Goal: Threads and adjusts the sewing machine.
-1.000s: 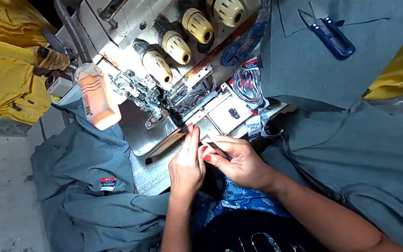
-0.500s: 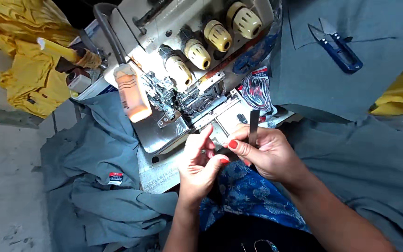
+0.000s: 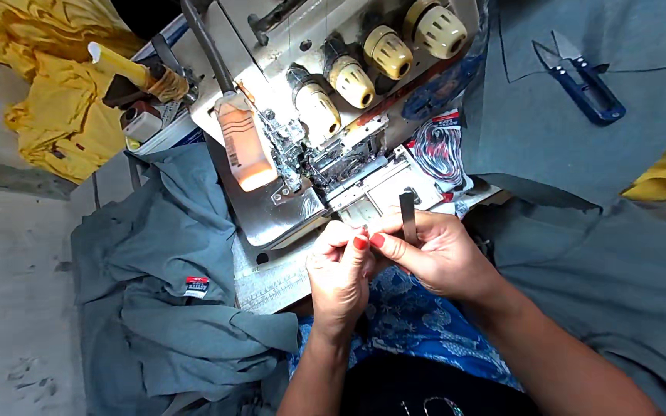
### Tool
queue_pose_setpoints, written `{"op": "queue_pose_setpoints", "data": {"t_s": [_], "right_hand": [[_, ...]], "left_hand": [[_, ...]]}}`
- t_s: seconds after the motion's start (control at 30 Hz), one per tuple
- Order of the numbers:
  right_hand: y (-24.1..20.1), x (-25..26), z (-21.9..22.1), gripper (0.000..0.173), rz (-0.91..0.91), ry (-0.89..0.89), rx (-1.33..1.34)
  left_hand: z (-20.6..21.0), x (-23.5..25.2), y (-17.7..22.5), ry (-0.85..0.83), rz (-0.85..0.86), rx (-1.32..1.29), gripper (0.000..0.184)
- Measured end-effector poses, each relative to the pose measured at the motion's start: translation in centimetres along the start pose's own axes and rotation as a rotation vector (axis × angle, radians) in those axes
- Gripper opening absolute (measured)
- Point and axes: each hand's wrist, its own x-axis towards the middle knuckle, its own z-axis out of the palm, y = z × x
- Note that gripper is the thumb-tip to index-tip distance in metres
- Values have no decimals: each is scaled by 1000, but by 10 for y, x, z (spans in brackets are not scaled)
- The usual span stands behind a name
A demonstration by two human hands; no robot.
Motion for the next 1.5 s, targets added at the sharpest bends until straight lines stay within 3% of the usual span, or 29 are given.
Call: {"op": "queue_pose_setpoints", "data": {"t_s": [0.13, 0.23, 0.33, 0.53, 0.77, 1.0, 1.4, 1.5], "right_hand": [[1, 2, -11, 22, -189, 106, -210], [-5, 3, -27, 29, -290, 179, -247], [-14, -1, -32, 38, -375, 221, -237], [-17, -24, -12, 16, -448, 103, -230], [-2, -28, 2, 16, -609, 13, -410], [-1, -27, 3, 13, -642, -19, -466], [3, -26, 6, 12, -651, 27, -456], [3, -19, 1, 8, -671, 145, -486]], "left_hand": [[2, -1, 12, 105, -76, -1, 9], [7, -1, 22, 174, -159, -70, 26], [5, -1, 22, 198, -166, -120, 28], [2, -1, 18, 229, -166, -213, 23], [3, -1, 19, 260, -194, -283, 27], [4, -2, 19, 245, -210, -391, 19], [1, -2, 18, 214, -256, -454, 13], [-6, -5, 17, 116, -136, -230, 21]]}}
